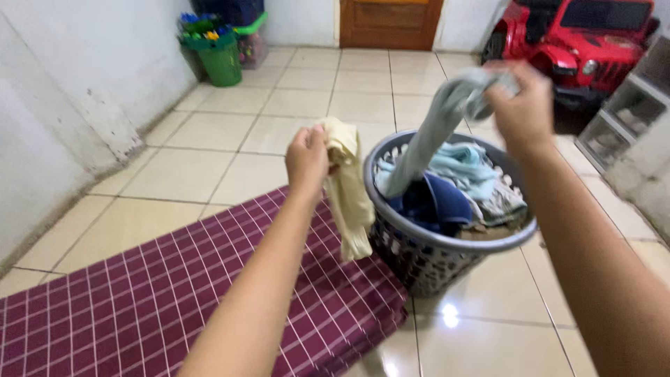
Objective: The person takes clothes from a laundry basket and folds them one by one on a purple checkered mat. They handle several tank tops and a pair of underwear, smoothing and folding each item neatly before stacking them.
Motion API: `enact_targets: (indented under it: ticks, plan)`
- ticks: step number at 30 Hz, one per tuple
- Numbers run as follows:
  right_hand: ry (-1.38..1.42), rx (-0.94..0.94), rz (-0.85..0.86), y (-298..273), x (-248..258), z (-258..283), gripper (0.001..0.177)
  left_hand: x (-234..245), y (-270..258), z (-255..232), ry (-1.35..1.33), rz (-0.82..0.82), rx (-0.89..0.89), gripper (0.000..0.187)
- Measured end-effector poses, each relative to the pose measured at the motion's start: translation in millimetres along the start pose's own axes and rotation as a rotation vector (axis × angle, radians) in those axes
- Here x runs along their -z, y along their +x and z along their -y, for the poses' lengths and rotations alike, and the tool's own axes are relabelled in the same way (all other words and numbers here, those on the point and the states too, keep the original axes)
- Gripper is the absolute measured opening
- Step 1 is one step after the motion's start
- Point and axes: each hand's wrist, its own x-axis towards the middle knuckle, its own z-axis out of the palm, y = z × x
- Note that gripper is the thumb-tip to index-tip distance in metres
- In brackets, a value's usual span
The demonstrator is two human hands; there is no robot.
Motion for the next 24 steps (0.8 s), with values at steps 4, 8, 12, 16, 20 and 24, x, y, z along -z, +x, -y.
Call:
enact_targets:
  ticks: [4,8,12,16,20,24]
  plan:
    - [-0.628,0.109,-0.007,-8.0,23.7,-18.7,0.038,5.1,-7.3,13.5,-0.007,-0.023,-0.065,0.043]
    - [-0.512,-0.078,0.157,-25.1,-28.3,15.1,0.031,19.5,-11.7,13.5,-0.132,0.028,0.114,0.038]
    - [0.029,-0.543,0.588,-60.2,-115.7,85.1,0.024,35.3,-28.0,9.2,-0.09,0.061,0.194,0.045]
    - [0.277,-0.383,0.709,-84.6,-176.9,146.3,0.026,66.4,-37.5,-1.2,-0.016,0.103,0.115,0.048]
    - [0.431,-0.362,0.74,-87.9,-201.9,160.9,0.031,104.5,-38.8,5.9,-0.108,0.261,0.232,0.051]
    - [0.517,-0.428,0.672,-91.7,-217.2,162.5,0.03,127.7,-39.4,14.1,-0.335,0.401,0.143,0.042]
